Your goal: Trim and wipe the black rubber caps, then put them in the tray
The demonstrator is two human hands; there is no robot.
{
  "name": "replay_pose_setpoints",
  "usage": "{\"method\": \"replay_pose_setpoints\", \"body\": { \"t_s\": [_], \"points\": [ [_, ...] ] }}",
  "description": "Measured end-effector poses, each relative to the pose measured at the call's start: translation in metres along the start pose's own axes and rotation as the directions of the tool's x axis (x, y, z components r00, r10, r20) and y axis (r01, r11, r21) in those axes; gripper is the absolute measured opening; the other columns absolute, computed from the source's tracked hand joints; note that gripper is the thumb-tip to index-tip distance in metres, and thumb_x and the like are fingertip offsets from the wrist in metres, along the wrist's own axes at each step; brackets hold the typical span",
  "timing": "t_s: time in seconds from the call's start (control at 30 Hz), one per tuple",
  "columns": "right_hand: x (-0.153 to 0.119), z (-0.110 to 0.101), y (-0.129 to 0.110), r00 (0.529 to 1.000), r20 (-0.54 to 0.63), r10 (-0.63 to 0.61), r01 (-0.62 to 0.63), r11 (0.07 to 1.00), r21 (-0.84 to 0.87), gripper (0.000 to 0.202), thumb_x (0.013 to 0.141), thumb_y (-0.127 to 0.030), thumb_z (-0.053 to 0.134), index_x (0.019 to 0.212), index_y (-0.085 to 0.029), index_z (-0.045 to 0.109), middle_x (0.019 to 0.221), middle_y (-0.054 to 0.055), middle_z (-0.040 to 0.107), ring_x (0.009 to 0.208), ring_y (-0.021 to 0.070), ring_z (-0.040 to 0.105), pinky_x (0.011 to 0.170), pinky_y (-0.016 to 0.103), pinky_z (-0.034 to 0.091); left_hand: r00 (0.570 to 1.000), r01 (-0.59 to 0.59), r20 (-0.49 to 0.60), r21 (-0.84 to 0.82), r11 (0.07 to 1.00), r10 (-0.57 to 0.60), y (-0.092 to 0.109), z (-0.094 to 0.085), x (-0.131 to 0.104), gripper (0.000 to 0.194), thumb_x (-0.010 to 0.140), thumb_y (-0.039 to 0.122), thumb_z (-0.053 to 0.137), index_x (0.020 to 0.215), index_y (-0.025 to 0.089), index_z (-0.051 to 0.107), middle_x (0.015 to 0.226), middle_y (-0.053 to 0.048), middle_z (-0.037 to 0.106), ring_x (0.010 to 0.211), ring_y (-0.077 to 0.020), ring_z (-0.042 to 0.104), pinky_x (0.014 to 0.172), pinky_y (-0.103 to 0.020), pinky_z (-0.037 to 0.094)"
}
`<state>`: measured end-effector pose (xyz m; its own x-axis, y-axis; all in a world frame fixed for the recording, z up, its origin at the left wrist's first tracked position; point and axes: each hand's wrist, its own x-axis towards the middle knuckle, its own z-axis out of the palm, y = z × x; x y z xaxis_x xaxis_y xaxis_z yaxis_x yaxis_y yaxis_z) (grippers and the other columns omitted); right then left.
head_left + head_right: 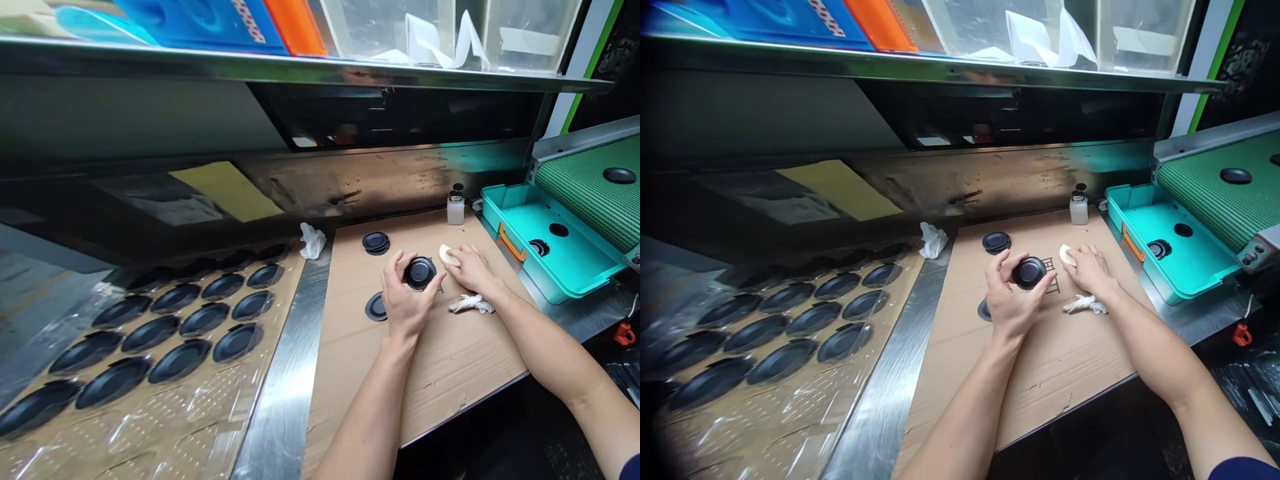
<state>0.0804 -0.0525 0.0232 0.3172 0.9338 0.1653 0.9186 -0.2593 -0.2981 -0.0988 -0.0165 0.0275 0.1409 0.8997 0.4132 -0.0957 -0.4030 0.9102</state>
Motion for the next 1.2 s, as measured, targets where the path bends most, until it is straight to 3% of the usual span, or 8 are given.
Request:
{"method": "replay_pose_setpoints", "body": {
  "t_s": [0.43, 0.5, 0.6, 0.67, 0.77, 0.9, 1.07, 1.2],
  "points": [
    [0.001, -0.002, 0.000, 0.999, -0.001, -0.033, 0.033, 0.999, -0.012, 0.037, 0.101, -0.040, 0.055, 0.132, -0.024, 0.067, 0.128, 0.011, 0.063, 0.119, 0.0293, 0.052, 0.102, 0.039, 0.040, 0.997, 0.031, 0.065, 0.074, 0.997, -0.035, -0.002, 0.002, -0.002, 0.093, 0.063, 0.034, 0.095, 0.142, 0.027, 0.047, 0.129, -0.012, 0.069, 0.133, -0.0305, 0.056, 0.112, -0.042, 0.039],
    [0.001, -0.004, -0.001, 0.999, 0.000, -0.032, 0.032, 0.999, -0.020, 0.037, 0.101, -0.040, 0.055, 0.132, -0.024, 0.067, 0.126, 0.012, 0.063, 0.118, 0.0293, 0.052, 0.101, 0.039, 0.040, 0.995, 0.018, 0.093, 0.076, 0.997, -0.025, -0.006, 0.001, -0.001, 0.076, 0.066, 0.035, 0.094, 0.133, 0.027, 0.058, 0.124, -0.010, 0.071, 0.124, -0.0300, 0.060, 0.108, -0.040, 0.041],
    [0.001, -0.003, 0.000, 0.999, -0.011, -0.036, 0.036, 0.999, -0.017, 0.036, 0.100, -0.040, 0.056, 0.131, -0.023, 0.067, 0.124, 0.011, 0.064, 0.117, 0.0290, 0.053, 0.100, 0.038, 0.041, 0.977, 0.046, 0.202, 0.134, 0.990, -0.072, -0.019, 0.002, 0.000, 0.017, 0.080, 0.037, 0.082, 0.088, 0.025, 0.073, 0.093, -0.009, 0.073, 0.107, -0.0301, 0.063, 0.103, -0.041, 0.042],
    [0.002, -0.002, 0.001, 0.999, -0.015, -0.040, 0.040, 0.999, -0.014, 0.035, 0.100, -0.040, 0.057, 0.129, -0.023, 0.068, 0.124, 0.011, 0.065, 0.117, 0.0288, 0.053, 0.100, 0.038, 0.041, 0.961, 0.027, 0.262, 0.219, 0.975, -0.085, -0.029, 0.005, 0.002, 0.019, 0.085, 0.034, 0.075, 0.070, 0.025, 0.069, 0.087, -0.011, 0.072, 0.106, -0.0324, 0.059, 0.107, -0.045, 0.040],
    [0.003, 0.002, 0.004, 0.999, -0.016, -0.038, 0.038, 0.999, -0.019, 0.036, 0.100, -0.040, 0.057, 0.130, -0.024, 0.067, 0.127, 0.011, 0.064, 0.119, 0.0281, 0.052, 0.103, 0.038, 0.040, 0.947, -0.063, 0.315, 0.362, 0.930, -0.058, -0.039, 0.008, 0.004, 0.009, 0.087, 0.031, 0.069, 0.081, 0.024, 0.071, 0.110, -0.015, 0.072, 0.116, -0.0365, 0.054, 0.111, -0.054, 0.035],
    [0.004, 0.005, 0.007, 0.999, -0.029, -0.029, 0.030, 0.999, 0.012, 0.039, 0.100, -0.042, 0.058, 0.133, -0.024, 0.066, 0.127, 0.010, 0.065, 0.120, 0.0279, 0.053, 0.102, 0.038, 0.041, 0.913, -0.074, 0.396, 0.387, 0.919, -0.094, -0.035, -0.002, 0.006, 0.025, 0.095, 0.039, 0.058, 0.108, 0.024, 0.073, 0.117, -0.016, 0.071, 0.118, -0.0366, 0.057, 0.109, -0.055, 0.038],
    [0.003, 0.006, 0.007, 0.999, -0.043, -0.021, 0.023, 0.999, 0.033, 0.039, 0.098, -0.043, 0.060, 0.131, -0.025, 0.068, 0.125, 0.009, 0.067, 0.118, 0.0277, 0.054, 0.099, 0.037, 0.042, 0.720, -0.194, 0.676, 0.409, 0.892, -0.154, -0.021, -0.022, 0.005, 0.068, 0.072, 0.041, 0.086, 0.134, 0.026, 0.066, 0.136, -0.014, 0.067, 0.131, -0.0388, 0.054, 0.112, -0.054, 0.039],
    [0.003, 0.009, 0.008, 0.999, -0.042, -0.003, 0.005, 0.999, 0.041, 0.041, 0.099, -0.044, 0.058, 0.133, -0.024, 0.067, 0.125, 0.010, 0.066, 0.118, 0.0274, 0.054, 0.100, 0.037, 0.041, 0.733, -0.141, 0.663, 0.371, 0.918, -0.155, -0.018, -0.022, 0.002, 0.068, 0.071, 0.033, 0.085, 0.136, 0.026, 0.065, 0.128, -0.013, 0.070, 0.126, -0.0353, 0.060, 0.111, -0.050, 0.042]
  ]
}}
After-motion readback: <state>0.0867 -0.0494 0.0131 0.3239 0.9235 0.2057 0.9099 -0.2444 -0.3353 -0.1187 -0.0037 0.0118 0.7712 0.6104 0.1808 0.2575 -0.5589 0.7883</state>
